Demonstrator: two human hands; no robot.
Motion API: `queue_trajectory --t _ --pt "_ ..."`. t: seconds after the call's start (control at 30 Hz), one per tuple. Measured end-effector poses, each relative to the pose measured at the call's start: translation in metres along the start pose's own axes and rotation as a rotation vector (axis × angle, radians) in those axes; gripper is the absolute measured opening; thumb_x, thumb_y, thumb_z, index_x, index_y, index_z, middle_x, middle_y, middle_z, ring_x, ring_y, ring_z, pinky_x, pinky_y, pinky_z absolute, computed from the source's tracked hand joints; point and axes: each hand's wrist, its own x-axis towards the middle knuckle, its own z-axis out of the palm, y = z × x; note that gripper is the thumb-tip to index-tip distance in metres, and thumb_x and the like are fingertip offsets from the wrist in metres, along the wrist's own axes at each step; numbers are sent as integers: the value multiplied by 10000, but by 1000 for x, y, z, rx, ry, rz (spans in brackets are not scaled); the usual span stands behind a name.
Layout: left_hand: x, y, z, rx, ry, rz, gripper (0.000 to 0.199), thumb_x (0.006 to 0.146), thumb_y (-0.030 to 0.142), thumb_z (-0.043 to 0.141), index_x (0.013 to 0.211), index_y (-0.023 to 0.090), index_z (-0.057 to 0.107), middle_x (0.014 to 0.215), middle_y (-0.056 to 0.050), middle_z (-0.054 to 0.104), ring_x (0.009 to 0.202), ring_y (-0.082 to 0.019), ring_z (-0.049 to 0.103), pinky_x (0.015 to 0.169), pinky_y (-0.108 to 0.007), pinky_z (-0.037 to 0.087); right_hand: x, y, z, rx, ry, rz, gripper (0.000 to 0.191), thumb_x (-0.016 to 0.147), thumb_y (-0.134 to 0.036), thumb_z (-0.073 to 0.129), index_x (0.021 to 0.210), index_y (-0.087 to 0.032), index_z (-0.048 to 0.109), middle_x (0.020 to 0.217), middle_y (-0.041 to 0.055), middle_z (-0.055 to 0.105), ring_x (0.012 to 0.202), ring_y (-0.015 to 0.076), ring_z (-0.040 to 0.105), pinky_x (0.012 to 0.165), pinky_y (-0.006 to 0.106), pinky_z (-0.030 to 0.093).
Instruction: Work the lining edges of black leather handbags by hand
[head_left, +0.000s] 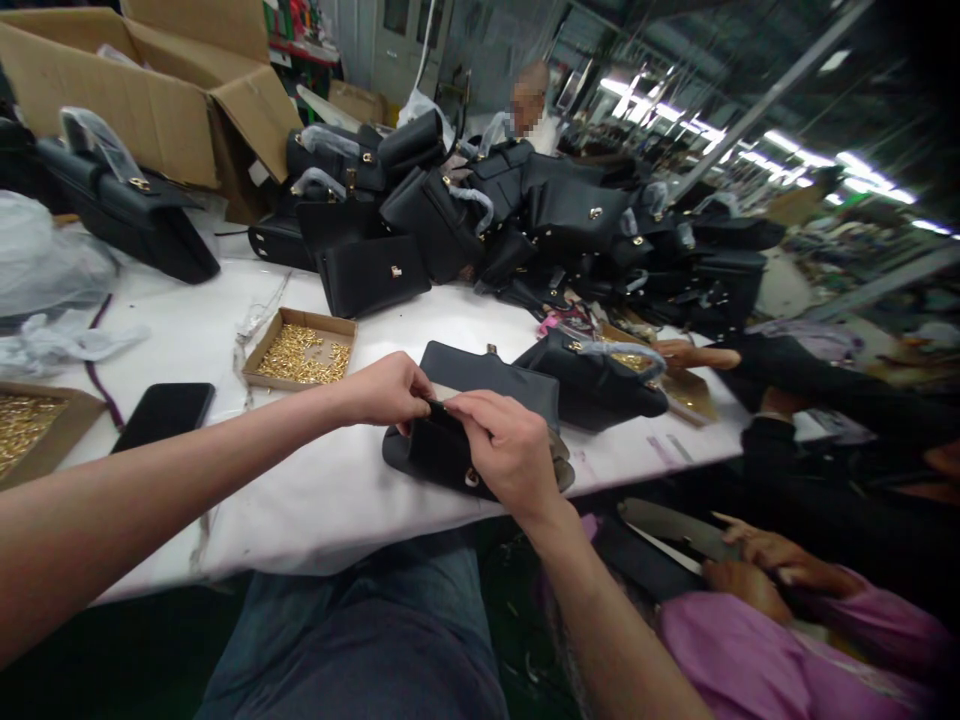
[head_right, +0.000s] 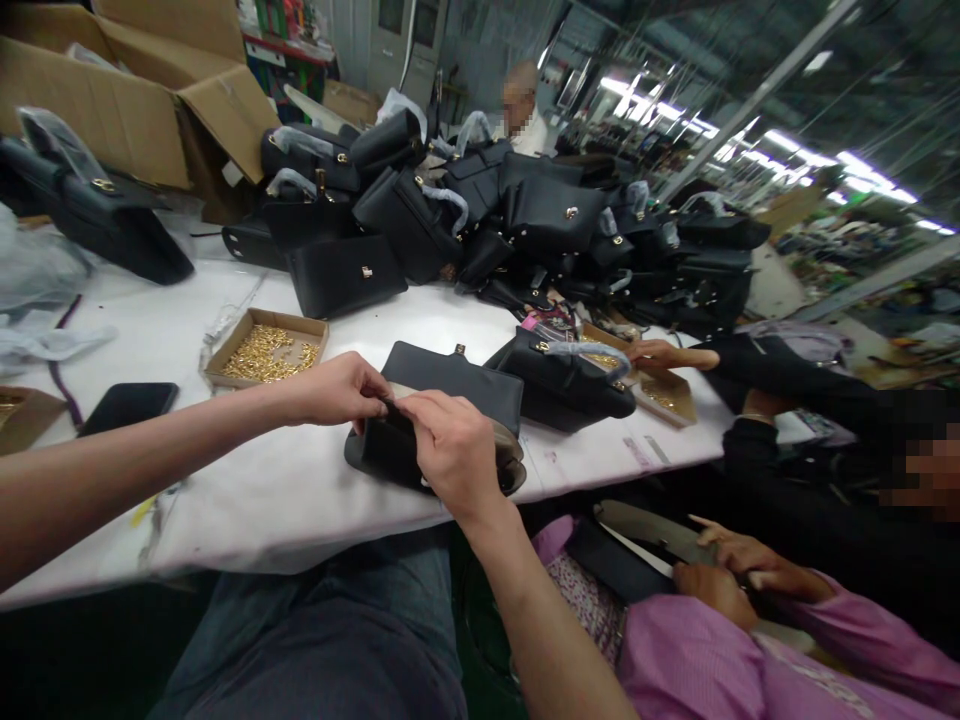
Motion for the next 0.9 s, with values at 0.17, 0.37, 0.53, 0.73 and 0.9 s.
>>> queue_trajectory --t 0.17,0.37,0.53,0.73,0.9 --pt "-3 7 0 6 28 -10 279 760 151 644 930 113 863 729 -74 758 618 -212 723 554 -264 588 -1 -3 4 9 38 -4 210 1099 -217 709 1250 -294 832 1217 -3 872 1070 246 829 947 418 605" --pt "-7 7 2 -24 46 -9 294 760 122 614 915 119 863 722 -71 754 623 -207 715 548 -256 577 2 -5 10 -8 13 0 174 1113 -229 685 1129 -284 848 1127 12 878 1021 248 823 952 447 581" --pt "-6 1 3 -64 47 21 238 783 163 654 892 127 862 698 -58 717 619 -196 683 546 -262 583 9 -3 13 -63 -5 41 144 1074 -252 744 1057 -294 880 1095 62 793 1058 269 750 945 466 554" --pt "-7 -1 4 -104 63 5 195 790 151 677 867 126 853 709 -51 700 612 -169 648 546 -237 572 20 -1 18 118 -83 77 201 1029 -159 750 978 -293 889 1091 40 788 1040 229 762 937 391 599" --pt "-7 -5 2 -144 31 11 222 768 98 652 875 123 845 695 -31 668 622 -155 626 567 -223 556 17 -4 20 105 -66 85 175 1044 -179 739 992 -275 876 1111 35 834 1056 238 788 984 395 615"
